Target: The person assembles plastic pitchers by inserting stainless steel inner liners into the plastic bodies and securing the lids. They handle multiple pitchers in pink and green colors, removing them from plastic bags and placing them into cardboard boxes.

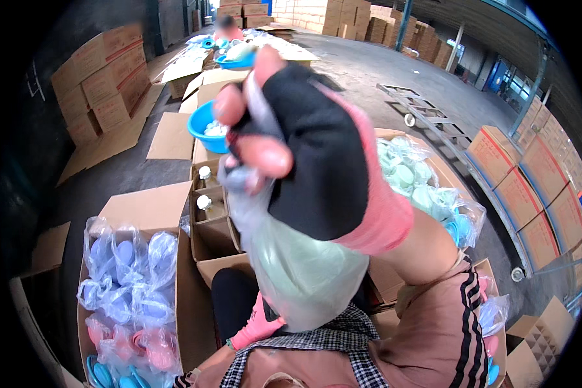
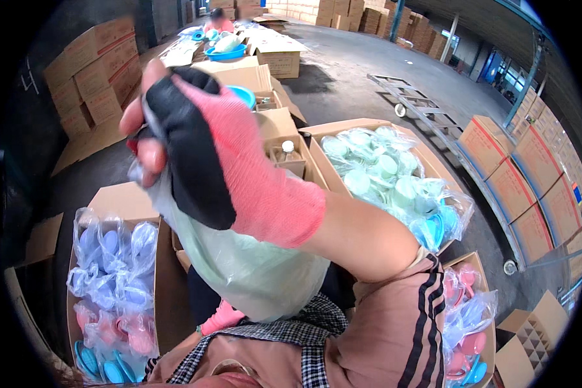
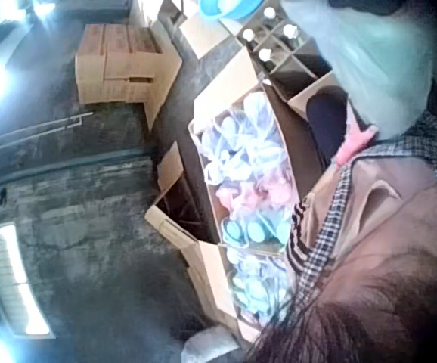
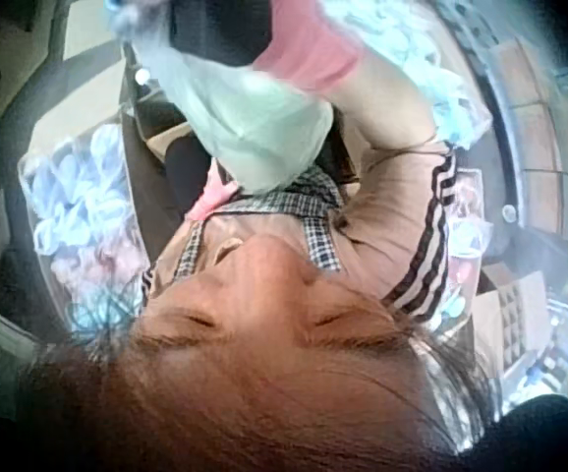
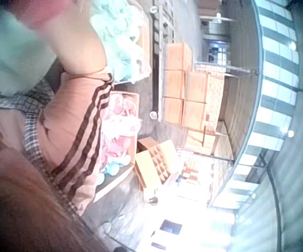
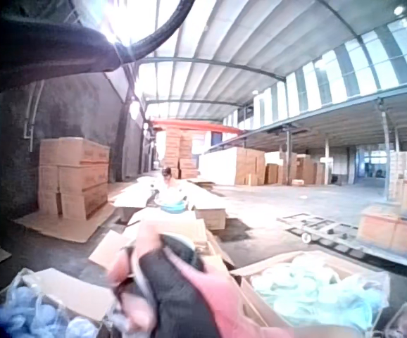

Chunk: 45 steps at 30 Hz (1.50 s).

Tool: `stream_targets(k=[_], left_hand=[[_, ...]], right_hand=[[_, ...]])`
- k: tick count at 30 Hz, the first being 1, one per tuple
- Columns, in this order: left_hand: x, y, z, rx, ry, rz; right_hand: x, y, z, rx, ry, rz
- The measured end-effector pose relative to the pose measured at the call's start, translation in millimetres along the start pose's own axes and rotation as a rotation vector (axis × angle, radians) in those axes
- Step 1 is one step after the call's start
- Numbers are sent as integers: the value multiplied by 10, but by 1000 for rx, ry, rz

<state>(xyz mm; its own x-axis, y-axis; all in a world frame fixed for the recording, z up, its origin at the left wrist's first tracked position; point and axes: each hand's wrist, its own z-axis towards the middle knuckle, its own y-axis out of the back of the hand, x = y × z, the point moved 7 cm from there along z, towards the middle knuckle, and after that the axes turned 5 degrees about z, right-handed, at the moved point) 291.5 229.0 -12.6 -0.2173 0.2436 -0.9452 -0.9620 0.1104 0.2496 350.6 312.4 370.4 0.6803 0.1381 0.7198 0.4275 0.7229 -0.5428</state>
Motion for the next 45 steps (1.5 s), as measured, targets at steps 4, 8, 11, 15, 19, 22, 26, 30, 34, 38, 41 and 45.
stream_targets(k=[4, 8, 11, 15, 19, 22, 26, 30, 34, 38, 41, 45], left_hand=[[190, 223, -248, 3, 162, 68], [506, 1246, 89, -542, 241, -261], [319, 1402, 211, -525, 270, -468], [49, 823, 407, -295, 227, -502], [-154, 366, 398, -184, 139, -176], [-200, 252, 226, -176, 106, 34], [-292, 66, 120, -109, 57, 140], [-543, 2, -95, -60, 5, 278], [-738, -114, -84, 27, -109, 326], [-698, 218, 296, 88, -93, 214], [-492, 689, 778, -78, 106, 101], [-848, 33, 1236, 473, 387, -766]], right_hand=[[-464, -191, -144, 5, -195, 231], [-790, -480, -454, 210, -347, 265], [-984, -540, -591, 281, -448, 261], [-930, -355, -885, 357, -477, 12], [-46, 329, -1403, 311, 707, -1012], [-101, 996, -1767, -334, 656, -1190], [-1309, 2304, -2184, -475, -136, -506], [-2014, 2635, -2437, -601, -311, 279], [-1653, 2353, -2429, -580, -177, 201], [-1391, 2477, -2542, -633, -154, -39], [-1495, 2696, -2520, -676, -205, -119], [-1705, 2855, -2516, -712, -263, -186]])
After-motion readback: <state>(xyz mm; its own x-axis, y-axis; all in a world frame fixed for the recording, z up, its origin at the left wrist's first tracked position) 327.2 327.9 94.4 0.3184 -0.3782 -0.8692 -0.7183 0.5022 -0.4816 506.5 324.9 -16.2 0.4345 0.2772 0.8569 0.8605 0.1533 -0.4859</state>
